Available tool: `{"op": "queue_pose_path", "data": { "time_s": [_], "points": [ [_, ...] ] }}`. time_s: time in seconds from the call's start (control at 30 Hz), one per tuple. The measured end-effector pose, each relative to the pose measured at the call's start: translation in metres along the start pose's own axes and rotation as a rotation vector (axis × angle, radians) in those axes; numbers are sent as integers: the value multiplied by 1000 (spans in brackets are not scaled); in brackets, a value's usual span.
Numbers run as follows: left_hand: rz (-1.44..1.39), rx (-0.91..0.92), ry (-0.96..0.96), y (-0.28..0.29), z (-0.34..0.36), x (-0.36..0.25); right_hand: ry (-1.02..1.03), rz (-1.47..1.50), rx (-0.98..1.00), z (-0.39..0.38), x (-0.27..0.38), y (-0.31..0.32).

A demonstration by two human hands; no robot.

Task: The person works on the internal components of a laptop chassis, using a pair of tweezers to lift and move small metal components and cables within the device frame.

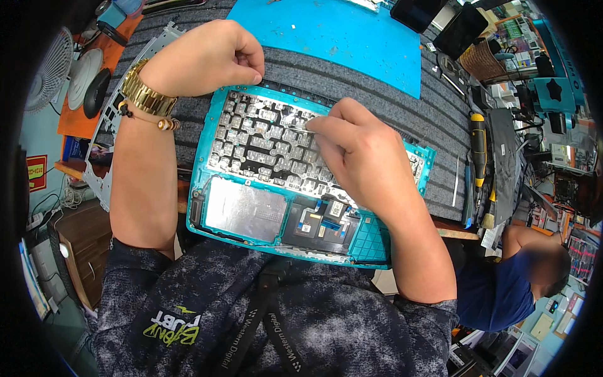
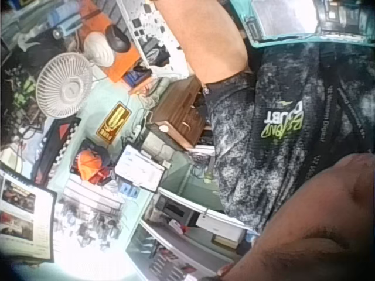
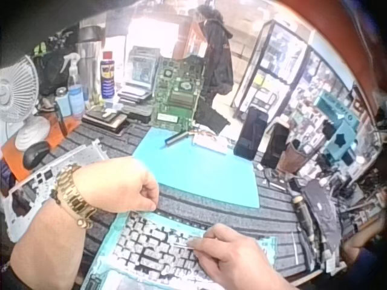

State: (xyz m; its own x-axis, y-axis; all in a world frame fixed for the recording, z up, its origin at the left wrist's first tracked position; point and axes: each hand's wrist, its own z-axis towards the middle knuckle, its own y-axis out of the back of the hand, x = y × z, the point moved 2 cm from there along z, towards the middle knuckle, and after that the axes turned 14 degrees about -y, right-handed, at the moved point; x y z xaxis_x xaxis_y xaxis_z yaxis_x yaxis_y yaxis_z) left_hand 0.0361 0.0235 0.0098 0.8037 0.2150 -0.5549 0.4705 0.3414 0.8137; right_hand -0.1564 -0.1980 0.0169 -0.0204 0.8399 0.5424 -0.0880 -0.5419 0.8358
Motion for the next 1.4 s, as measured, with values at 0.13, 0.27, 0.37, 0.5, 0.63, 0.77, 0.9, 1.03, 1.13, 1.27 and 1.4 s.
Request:
{"op": "queue_pose_path", "data": {
  "time_s": [0.13,0.27,0.37,0.5,0.63,0.77,0.9,1.03,1.13,1.27,1.4],
  "points": [
    [0,1,-6,0,1,0,1,-25,-4,0,-1,0],
    [-4,3,-3,0,1,0,9,-10,-15,1,-2,-2],
    [-2,9,8,0,1,-1,0,-8,-18,0,-4,-3],
    [6,1,-8,0,1,0,0,-11,-16,1,-3,-3],
    [2,-15,-23,-2,0,1,27,-3,-26,4,0,-3],
    [20,8,-14,-1,1,1,26,13,-47,13,-5,3],
    [43,-23,-30,-2,2,-1,-49,-74,-165,41,-26,17],
    [42,-16,-33,-1,2,-2,-172,-228,-258,65,-49,28],
    [53,-13,-25,0,2,-3,-186,-283,-266,74,-58,27],
    [37,-13,-20,-1,2,-4,-177,-344,-232,75,-62,26],
    [34,-5,-20,0,2,-3,-174,-401,-207,76,-61,28]
  ]
}}
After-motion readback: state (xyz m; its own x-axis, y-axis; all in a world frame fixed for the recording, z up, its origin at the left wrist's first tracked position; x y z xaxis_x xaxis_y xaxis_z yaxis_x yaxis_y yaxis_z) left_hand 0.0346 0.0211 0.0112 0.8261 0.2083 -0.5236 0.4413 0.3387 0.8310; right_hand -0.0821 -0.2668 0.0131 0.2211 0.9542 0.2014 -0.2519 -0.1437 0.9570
